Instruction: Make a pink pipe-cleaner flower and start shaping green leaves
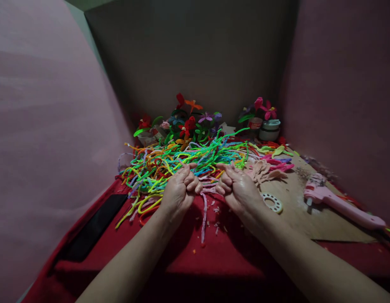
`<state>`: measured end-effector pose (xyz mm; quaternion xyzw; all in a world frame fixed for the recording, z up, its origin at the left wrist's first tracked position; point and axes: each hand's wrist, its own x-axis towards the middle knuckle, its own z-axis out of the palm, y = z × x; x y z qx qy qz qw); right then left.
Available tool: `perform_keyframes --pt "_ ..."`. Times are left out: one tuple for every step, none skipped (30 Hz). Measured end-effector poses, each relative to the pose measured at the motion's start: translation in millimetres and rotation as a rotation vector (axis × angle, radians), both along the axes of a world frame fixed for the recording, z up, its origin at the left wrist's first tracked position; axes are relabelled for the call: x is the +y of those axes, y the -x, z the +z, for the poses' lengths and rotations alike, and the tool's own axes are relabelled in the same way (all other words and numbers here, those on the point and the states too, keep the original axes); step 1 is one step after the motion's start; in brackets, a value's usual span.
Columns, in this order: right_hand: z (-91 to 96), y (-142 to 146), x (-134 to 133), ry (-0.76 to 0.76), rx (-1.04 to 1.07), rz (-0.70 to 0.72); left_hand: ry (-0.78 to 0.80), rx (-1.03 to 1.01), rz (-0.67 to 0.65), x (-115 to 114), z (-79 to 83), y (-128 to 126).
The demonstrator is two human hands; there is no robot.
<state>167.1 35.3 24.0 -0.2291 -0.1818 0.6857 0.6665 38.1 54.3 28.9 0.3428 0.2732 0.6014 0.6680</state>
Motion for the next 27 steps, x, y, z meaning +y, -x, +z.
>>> perform_keyframes --pt "-0.8 1 -1 -0.014 -0.036 0.014 -0.027 0.044 -0.023 -2 2.2 0" --pt "-1.6 2 -2 -0.037 -0.071 0.021 -0.052 0.089 -0.049 -3 4.6 -1" --pt "-2.3 3 -3 -0.063 -0.109 0.022 -0.073 0.137 -0.078 -4 7.1 -1" --pt "-3.1 3 -4 -0.086 -0.148 0.021 -0.089 0.187 -0.112 -5 9.5 -1" --pt "-3.9 4 -4 -0.105 -0.187 0.024 -0.1 0.236 -0.148 -5 11.7 -2" --pt "-4.6 4 -5 -0.115 -0.224 0.033 -0.102 0.281 -0.18 -5 13.4 -2" --pt "-5.3 5 -5 -0.115 -0.258 0.048 -0.1 0.316 -0.209 -5 14.7 -2" --pt "-5.8 5 -6 -0.107 -0.292 0.059 -0.102 0.341 -0.235 -6 15.5 -3" --pt "-6.1 5 -6 -0.095 -0.326 0.06 -0.11 0.359 -0.257 -6 15.9 -4" --pt "-6.3 5 -7 -0.085 -0.363 0.054 -0.124 0.371 -0.273 -6 15.8 -5" --pt "-6.4 5 -7 -0.078 -0.401 0.047 -0.136 0.38 -0.29 -6 15.3 -6" --pt "-6.6 4 -8 -0.077 -0.441 0.045 -0.146 0.382 -0.306 -6 14.5 -7" --pt "-6.9 4 -8 -0.08 -0.478 0.052 -0.15 0.38 -0.322 -6 13.6 -8" --pt "-7.4 4 -8 -0.081 -0.51 0.071 -0.141 0.378 -0.342 -5 12.5 -8" --pt "-8.2 3 -8 -0.078 -0.533 0.102 -0.122 0.381 -0.37 -5 11.4 -7" --pt "-9.3 3 -8 -0.067 -0.545 0.132 -0.099 0.392 -0.406 -4 10.1 -7" --pt "-10.7 3 -8 -0.053 -0.544 0.159 -0.077 0.41 -0.443 -3 8.8 -6" --pt "-12.3 3 -7 -0.036 -0.535 0.179 -0.058 0.431 -0.472 -2 7.3 -5" --pt "-13.9 3 -6 -0.019 -0.524 0.197 -0.041 0.449 -0.49 -2 5.7 -4" --pt "-15.4 3 -5 -0.004 -0.516 0.216 -0.029 0.459 -0.49 -2 3.9 -4" --pt "-16.7 4 -5 0.007 -0.512 0.24 -0.02 0.459 -0.474 -2 2.0 -4" --pt "-17.6 4 -4 0.015 -0.511 0.27 -0.012 0.453 -0.446 -2 0.1 -4" --pt "-18.1 4 -3 0.017 -0.501 0.301 -0.004 0.441 -0.41 -2 -1.9 -4" --pt "-18.0 5 -2 0.018 -0.477 0.335 0.004 0.424 -0.372 -2 -3.7 -5" --pt "-17.6 5 -2 0.012 -0.435 0.365 0.014 0.399 -0.334 -2 -5.3 -6" --pt "-16.7 5 -2 -0.006 -0.383 0.382 0.028 0.368 -0.294 -1 -6.6 -6" --pt "-15.8 5 -2 -0.034 -0.334 0.38 0.041 0.327 -0.25 -1 -7.6 -6"
